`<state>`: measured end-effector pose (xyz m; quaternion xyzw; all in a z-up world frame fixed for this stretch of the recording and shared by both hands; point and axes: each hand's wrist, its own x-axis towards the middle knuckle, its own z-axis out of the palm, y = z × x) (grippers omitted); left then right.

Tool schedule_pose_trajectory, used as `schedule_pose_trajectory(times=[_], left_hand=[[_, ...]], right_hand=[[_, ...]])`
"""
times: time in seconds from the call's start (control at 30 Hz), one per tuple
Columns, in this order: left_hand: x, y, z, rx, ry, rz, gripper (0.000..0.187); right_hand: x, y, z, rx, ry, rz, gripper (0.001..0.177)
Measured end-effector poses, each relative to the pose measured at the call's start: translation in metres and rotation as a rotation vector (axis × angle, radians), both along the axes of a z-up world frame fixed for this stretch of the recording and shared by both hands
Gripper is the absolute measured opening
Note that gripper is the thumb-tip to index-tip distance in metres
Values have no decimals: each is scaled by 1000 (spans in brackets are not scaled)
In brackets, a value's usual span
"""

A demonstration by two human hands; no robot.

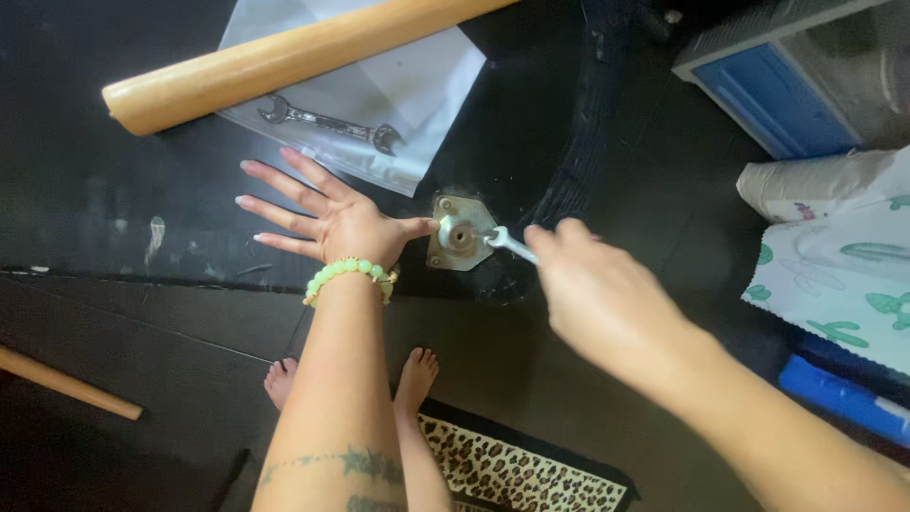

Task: The person uses a wrench to tighten bolts on a metal furniture leg mount attached to a black tabletop. They repeatedly adjust the wrench and rotate the bolts to secure the mount in place.

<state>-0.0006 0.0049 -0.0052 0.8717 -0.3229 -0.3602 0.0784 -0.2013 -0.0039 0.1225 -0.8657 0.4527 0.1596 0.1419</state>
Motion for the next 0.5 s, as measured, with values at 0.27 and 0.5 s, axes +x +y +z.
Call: schedule_pose_trajectory(times=[0.27,0.5], left_hand=[[4,-1,6,24,60,18,173],[6,-2,6,18,74,12,171]], right_hand=[[-1,-13,-6,299,76,-596,24],[14,1,-8,-169,85,-141,16]])
